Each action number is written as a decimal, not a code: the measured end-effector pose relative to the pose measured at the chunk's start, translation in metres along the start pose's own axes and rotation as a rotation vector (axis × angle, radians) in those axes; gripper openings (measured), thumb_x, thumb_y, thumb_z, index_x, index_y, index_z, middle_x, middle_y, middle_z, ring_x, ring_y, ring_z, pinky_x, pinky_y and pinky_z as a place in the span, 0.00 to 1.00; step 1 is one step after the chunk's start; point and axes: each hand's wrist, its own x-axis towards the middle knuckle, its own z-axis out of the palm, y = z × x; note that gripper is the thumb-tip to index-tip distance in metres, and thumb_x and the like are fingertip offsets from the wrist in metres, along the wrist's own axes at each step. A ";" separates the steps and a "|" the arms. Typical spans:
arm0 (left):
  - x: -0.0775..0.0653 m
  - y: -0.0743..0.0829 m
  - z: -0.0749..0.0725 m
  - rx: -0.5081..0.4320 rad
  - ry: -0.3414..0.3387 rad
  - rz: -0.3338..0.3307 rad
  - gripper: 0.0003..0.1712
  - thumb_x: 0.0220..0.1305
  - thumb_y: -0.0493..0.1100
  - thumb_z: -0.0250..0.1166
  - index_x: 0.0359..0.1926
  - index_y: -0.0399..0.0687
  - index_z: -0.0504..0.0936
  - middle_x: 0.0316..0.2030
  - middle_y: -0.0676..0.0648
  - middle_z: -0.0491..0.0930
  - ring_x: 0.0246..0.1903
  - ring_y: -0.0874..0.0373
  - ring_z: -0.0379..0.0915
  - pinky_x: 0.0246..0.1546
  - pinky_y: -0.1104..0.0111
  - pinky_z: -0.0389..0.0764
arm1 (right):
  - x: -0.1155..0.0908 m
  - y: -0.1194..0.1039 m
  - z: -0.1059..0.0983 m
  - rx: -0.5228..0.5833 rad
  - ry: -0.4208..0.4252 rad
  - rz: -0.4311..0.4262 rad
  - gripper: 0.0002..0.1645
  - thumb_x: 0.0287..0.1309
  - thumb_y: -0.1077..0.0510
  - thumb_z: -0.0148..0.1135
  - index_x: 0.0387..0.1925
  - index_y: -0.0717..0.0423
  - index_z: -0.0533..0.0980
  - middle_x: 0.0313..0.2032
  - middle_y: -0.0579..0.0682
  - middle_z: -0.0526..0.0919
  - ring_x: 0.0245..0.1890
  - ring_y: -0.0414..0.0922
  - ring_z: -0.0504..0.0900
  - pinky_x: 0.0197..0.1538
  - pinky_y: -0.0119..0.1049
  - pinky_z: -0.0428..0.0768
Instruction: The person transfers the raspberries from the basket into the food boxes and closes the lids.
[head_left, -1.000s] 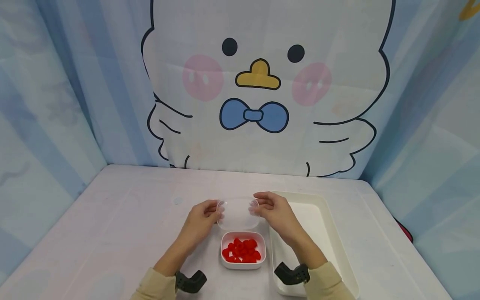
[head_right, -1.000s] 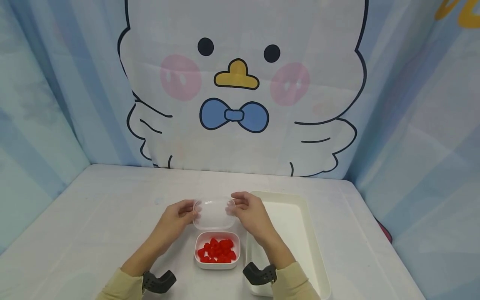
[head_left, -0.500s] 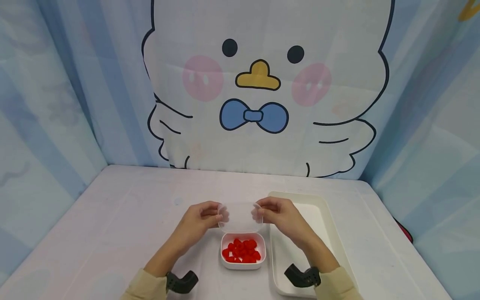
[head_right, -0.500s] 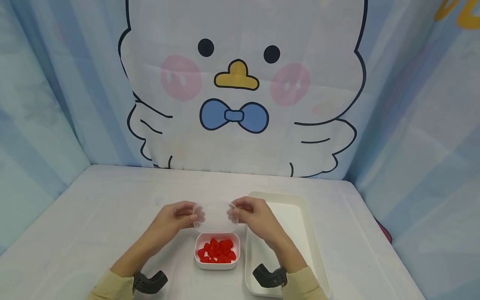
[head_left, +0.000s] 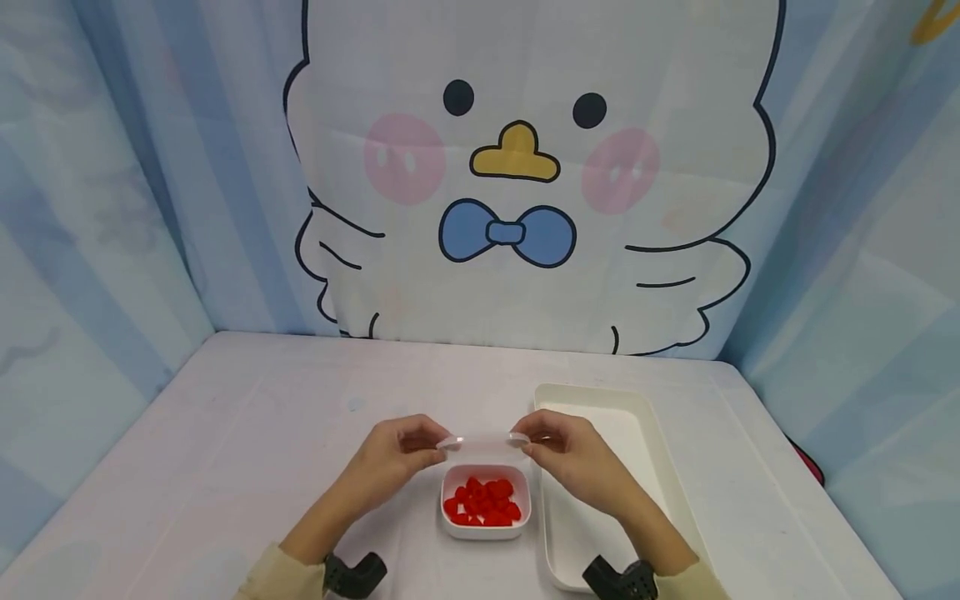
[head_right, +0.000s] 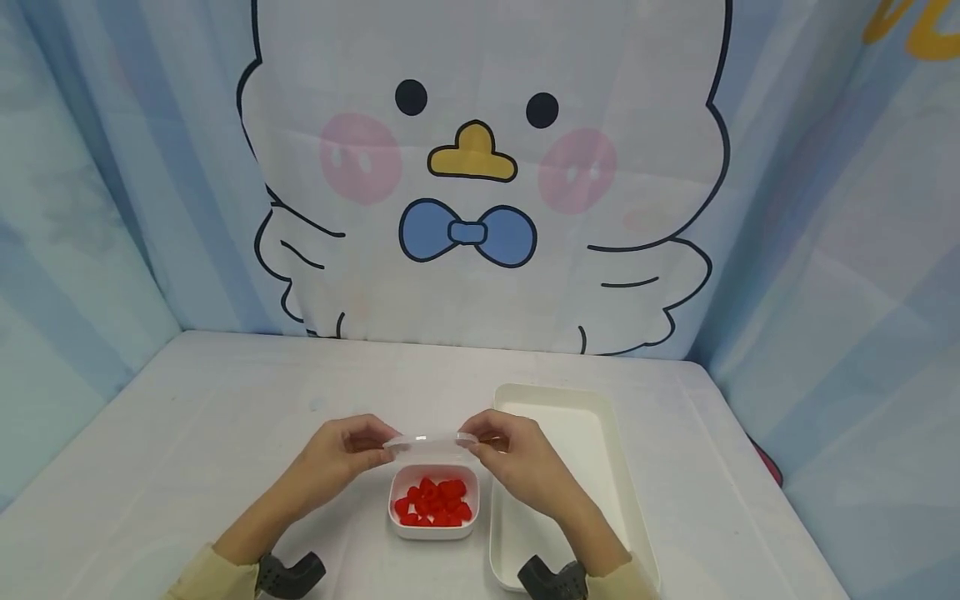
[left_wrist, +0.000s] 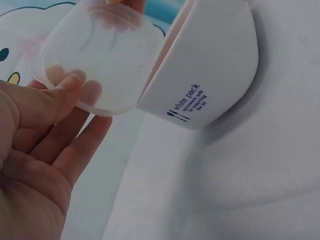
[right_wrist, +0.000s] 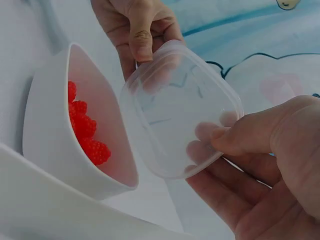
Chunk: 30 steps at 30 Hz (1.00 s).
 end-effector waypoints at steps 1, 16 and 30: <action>-0.001 -0.001 0.000 0.011 -0.008 0.015 0.09 0.62 0.36 0.68 0.43 0.52 0.85 0.43 0.50 0.87 0.44 0.56 0.85 0.47 0.70 0.85 | -0.002 0.000 0.001 -0.015 -0.002 -0.010 0.11 0.65 0.64 0.61 0.46 0.49 0.81 0.44 0.46 0.85 0.45 0.46 0.85 0.54 0.34 0.83; -0.014 -0.003 0.005 0.209 -0.144 0.220 0.17 0.61 0.27 0.64 0.41 0.57 0.83 0.46 0.56 0.86 0.52 0.60 0.81 0.56 0.61 0.81 | -0.021 0.011 0.013 -0.136 -0.052 -0.201 0.20 0.56 0.75 0.61 0.42 0.48 0.78 0.42 0.40 0.83 0.48 0.40 0.83 0.59 0.41 0.81; -0.031 0.001 0.013 0.491 -0.221 0.428 0.18 0.61 0.35 0.68 0.53 0.48 0.79 0.58 0.48 0.78 0.58 0.54 0.77 0.59 0.61 0.80 | -0.033 0.015 0.018 -0.290 -0.076 -0.326 0.19 0.49 0.67 0.70 0.35 0.44 0.72 0.49 0.44 0.80 0.51 0.39 0.79 0.57 0.36 0.80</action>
